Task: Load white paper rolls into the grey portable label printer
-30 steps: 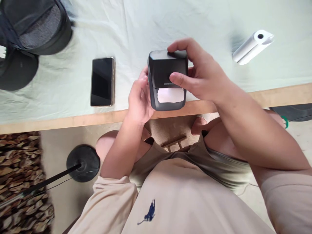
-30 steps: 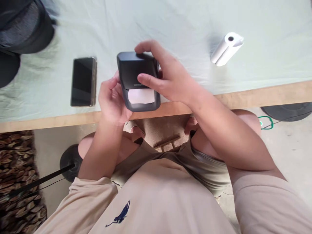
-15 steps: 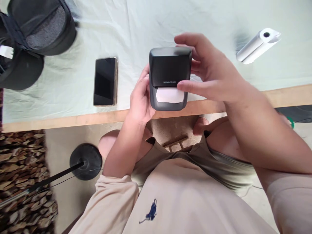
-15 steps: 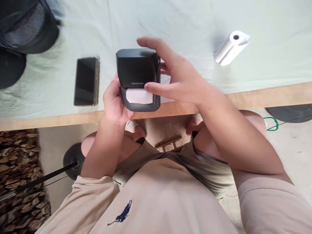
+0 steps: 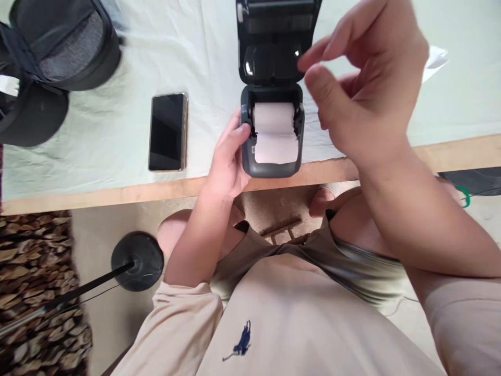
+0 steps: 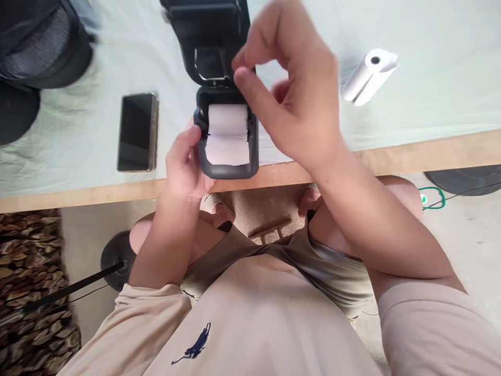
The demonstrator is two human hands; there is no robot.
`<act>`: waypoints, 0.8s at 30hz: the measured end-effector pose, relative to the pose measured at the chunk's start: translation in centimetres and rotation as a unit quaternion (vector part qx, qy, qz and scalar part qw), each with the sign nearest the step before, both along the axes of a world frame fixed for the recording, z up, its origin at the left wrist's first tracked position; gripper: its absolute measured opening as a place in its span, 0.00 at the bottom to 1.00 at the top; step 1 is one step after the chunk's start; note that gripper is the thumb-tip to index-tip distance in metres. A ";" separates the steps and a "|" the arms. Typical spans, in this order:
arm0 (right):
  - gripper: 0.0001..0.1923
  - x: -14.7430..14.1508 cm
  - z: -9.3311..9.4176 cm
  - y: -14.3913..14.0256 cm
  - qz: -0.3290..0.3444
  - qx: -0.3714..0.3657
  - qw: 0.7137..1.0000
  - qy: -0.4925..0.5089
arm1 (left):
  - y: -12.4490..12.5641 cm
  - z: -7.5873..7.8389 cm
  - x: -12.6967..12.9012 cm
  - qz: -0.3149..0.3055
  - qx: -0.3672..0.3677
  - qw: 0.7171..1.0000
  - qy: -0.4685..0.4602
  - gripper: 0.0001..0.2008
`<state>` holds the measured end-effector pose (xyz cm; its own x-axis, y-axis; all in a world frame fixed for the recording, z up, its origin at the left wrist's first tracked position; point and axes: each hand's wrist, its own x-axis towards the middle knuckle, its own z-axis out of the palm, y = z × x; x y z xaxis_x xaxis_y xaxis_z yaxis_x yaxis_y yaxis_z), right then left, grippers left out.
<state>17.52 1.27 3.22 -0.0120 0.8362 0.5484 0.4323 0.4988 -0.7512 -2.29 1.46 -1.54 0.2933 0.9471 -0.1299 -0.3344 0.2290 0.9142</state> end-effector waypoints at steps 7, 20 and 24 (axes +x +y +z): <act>0.22 -0.8 0.8 -0.4 -0.062 -0.172 0.896 -0.404 | 0.0 -0.3 -0.2 -0.039 -0.022 0.999 0.008 0.21; 0.15 3.9 1.0 0.1 0.019 -0.209 0.959 0.190 | 0.1 0.2 0.1 0.008 -0.035 0.998 -0.052 0.06; 0.15 4.9 -1.4 0.8 0.019 -0.256 0.939 0.227 | 0.2 0.2 0.0 0.015 -0.066 0.994 -0.081 0.10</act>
<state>22.42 2.02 1.86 0.0915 0.9953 0.0300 -0.0013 0.0302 -0.9995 -2.28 1.70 -1.32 0.2922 0.9338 -0.2065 -0.4834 0.3306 0.8106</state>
